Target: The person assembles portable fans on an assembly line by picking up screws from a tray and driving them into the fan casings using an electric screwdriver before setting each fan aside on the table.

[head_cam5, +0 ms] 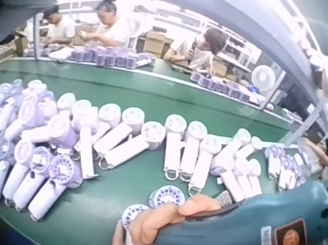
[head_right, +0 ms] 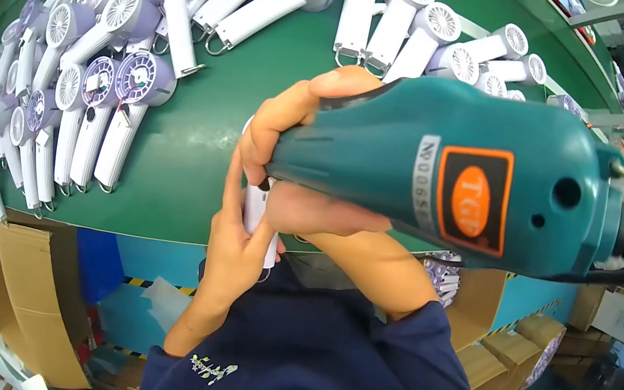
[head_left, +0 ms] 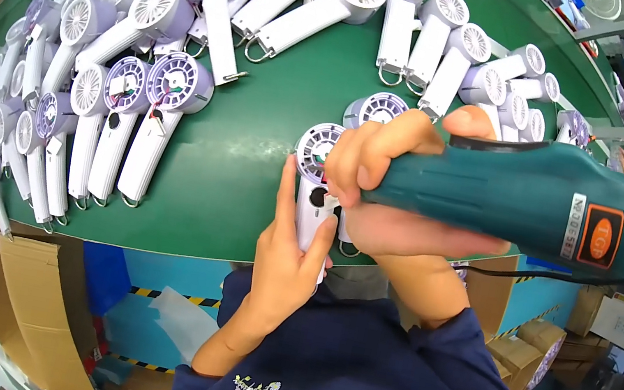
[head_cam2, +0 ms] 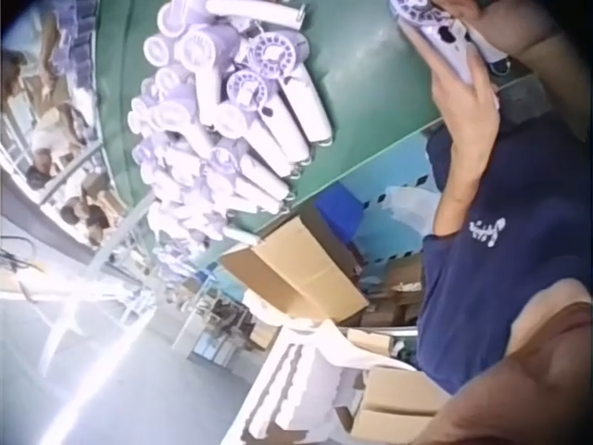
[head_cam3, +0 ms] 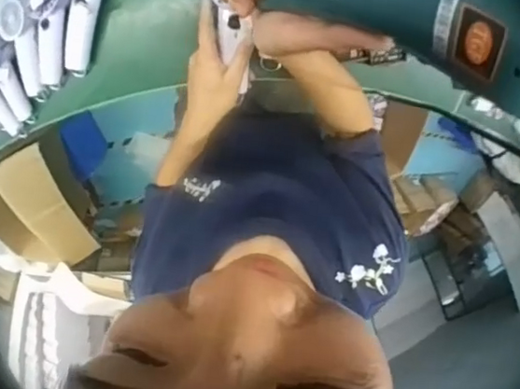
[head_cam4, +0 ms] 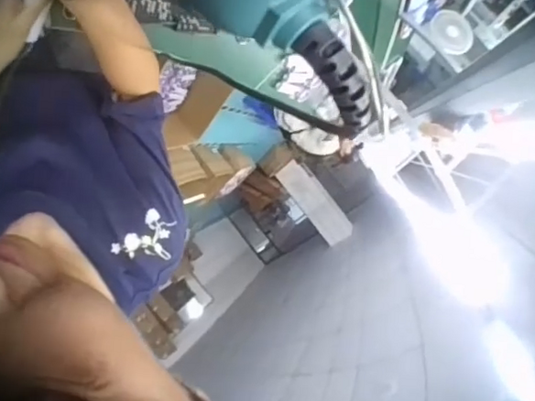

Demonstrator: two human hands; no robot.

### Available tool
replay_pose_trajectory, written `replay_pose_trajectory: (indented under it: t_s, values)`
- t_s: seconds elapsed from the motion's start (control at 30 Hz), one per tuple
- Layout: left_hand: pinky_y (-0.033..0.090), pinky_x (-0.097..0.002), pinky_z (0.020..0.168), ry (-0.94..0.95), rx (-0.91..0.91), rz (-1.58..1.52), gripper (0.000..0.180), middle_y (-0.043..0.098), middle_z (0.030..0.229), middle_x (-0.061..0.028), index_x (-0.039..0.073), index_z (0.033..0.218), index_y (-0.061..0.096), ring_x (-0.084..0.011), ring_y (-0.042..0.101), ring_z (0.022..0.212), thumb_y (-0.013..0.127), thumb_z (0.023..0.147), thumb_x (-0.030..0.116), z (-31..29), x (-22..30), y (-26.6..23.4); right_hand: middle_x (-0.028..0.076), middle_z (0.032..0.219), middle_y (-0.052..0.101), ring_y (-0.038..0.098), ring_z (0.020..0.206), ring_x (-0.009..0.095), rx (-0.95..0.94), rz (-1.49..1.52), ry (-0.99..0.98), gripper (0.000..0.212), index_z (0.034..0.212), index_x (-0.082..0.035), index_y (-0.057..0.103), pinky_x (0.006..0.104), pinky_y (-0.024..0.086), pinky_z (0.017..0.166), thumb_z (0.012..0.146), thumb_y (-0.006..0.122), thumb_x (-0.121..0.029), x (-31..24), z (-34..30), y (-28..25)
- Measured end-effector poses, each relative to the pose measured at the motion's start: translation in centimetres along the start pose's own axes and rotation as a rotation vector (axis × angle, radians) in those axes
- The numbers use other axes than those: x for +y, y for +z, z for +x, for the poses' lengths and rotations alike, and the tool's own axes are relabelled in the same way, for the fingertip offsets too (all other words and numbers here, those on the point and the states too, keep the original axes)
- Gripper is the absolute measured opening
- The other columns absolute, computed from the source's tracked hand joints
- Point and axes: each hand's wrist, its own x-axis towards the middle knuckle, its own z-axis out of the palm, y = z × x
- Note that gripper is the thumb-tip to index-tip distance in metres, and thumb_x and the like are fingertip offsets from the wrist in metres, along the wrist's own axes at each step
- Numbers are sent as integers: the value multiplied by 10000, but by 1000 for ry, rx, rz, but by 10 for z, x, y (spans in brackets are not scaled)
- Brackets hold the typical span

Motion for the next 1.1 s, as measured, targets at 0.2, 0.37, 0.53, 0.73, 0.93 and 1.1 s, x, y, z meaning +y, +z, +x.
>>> replay_pose_trajectory:
  t_s: [0.2,0.37,0.53,0.73,0.93,1.1]
  values:
    - [516,-325,525,16,-5,4,738,668,810,-163,39,1532,150,-200,631,530,569,927,95,4,7,0,121,768,524,516,548,235,-2,-5,1,901,1370,-200,359,377,451,503,758,454,-855,11,4,-2]
    - [515,-348,517,58,-3,57,724,645,736,-176,-31,1510,176,-229,637,517,568,916,104,0,0,0,138,649,531,477,527,219,43,-68,72,841,1270,-149,424,370,412,545,761,515,-812,12,-1,4]
    - [524,-347,525,70,-27,57,732,652,829,-194,-85,1485,197,-219,638,506,595,914,141,-3,-7,-4,153,702,557,512,586,220,-41,-36,141,751,1250,-108,446,371,443,587,808,595,-696,7,0,9]
    - [499,-428,899,11,-73,98,768,485,1334,-344,-96,1475,215,-470,585,1112,628,891,186,-1,-10,-7,127,790,590,531,650,188,75,125,225,327,964,7,566,306,446,596,735,744,-143,25,-5,8]
    - [525,-449,829,18,-46,149,761,549,1241,-342,-87,1478,213,-475,630,1004,616,886,169,-1,-17,-11,203,813,610,574,638,234,-60,59,131,389,1080,40,594,342,458,559,839,762,-215,32,4,5]
    - [522,-468,848,48,-29,138,796,524,1278,-346,-33,1506,182,-485,614,1040,624,881,185,-6,-31,-8,117,659,556,524,528,224,-203,-36,71,705,1203,-77,466,364,455,517,826,620,-653,47,-16,-14]
